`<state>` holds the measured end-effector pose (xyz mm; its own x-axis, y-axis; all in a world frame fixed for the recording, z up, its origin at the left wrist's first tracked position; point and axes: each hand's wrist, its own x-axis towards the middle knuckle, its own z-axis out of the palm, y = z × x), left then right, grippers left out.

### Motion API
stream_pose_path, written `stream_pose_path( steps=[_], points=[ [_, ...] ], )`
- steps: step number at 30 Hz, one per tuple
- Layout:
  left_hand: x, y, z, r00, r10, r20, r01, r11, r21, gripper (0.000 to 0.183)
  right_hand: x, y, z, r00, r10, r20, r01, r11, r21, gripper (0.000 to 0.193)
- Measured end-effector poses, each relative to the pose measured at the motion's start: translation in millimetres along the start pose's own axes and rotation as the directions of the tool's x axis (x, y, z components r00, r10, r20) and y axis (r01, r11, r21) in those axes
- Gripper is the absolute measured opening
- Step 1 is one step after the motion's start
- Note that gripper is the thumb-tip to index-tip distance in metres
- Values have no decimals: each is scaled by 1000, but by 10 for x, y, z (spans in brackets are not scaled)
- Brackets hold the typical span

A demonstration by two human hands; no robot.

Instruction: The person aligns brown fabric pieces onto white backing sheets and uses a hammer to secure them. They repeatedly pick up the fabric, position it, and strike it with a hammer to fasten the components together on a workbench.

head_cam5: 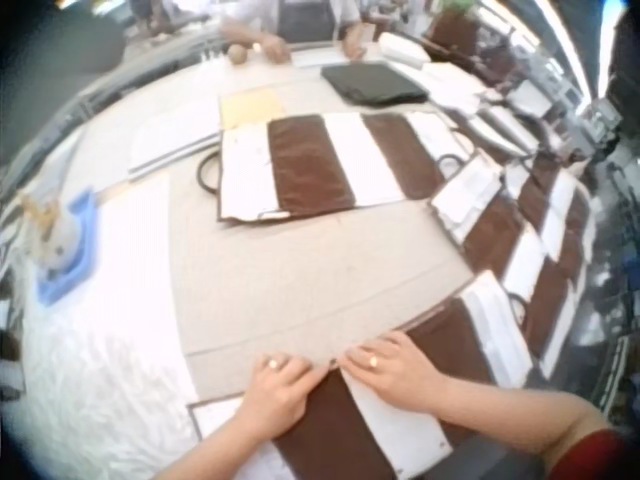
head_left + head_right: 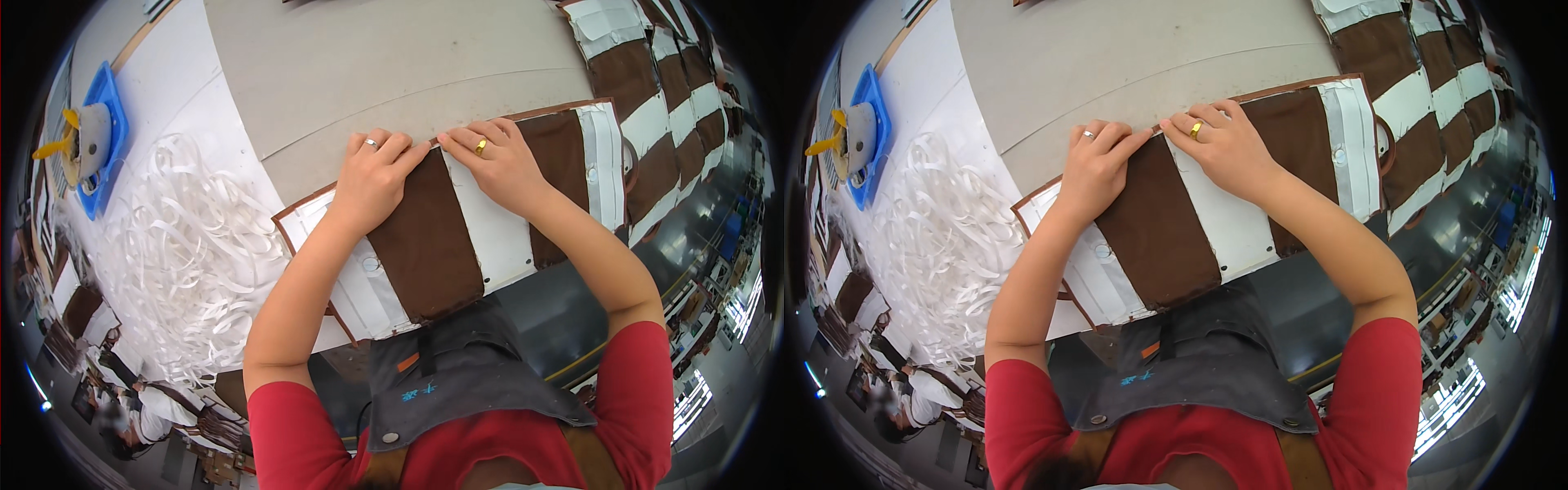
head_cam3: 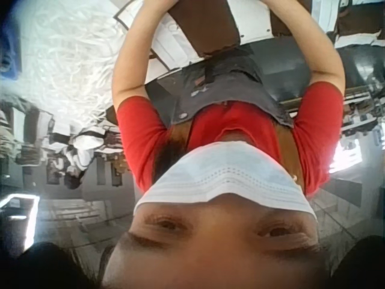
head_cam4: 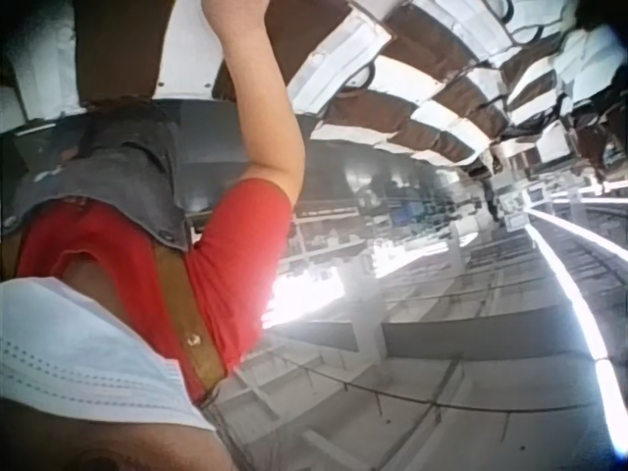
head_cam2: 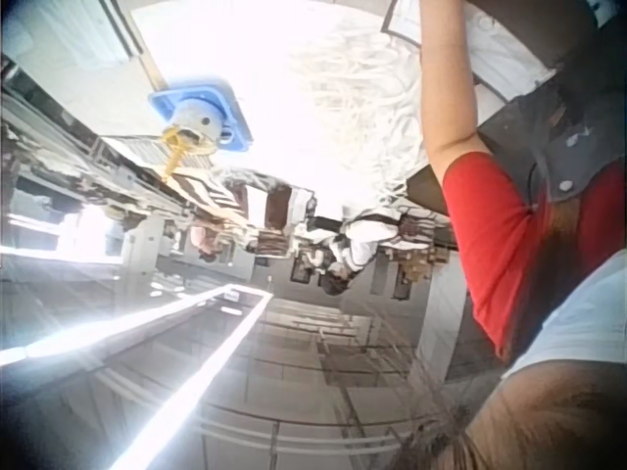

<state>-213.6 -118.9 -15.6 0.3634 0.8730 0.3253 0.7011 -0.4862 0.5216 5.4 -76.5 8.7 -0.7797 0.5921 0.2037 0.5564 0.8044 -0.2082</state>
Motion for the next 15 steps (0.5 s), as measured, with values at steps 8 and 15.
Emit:
stream_pose_path(
  steps=[8,15],
  points=[
    [7,41,-95,974,-224,14,225,973,-53,18,156,-232,-114,973,232,5,-216,898,384,30],
    [-100,-14,-232,941,-333,60,338,928,-158,13,91,-308,40,983,178,36,-179,924,338,36]
  ],
)
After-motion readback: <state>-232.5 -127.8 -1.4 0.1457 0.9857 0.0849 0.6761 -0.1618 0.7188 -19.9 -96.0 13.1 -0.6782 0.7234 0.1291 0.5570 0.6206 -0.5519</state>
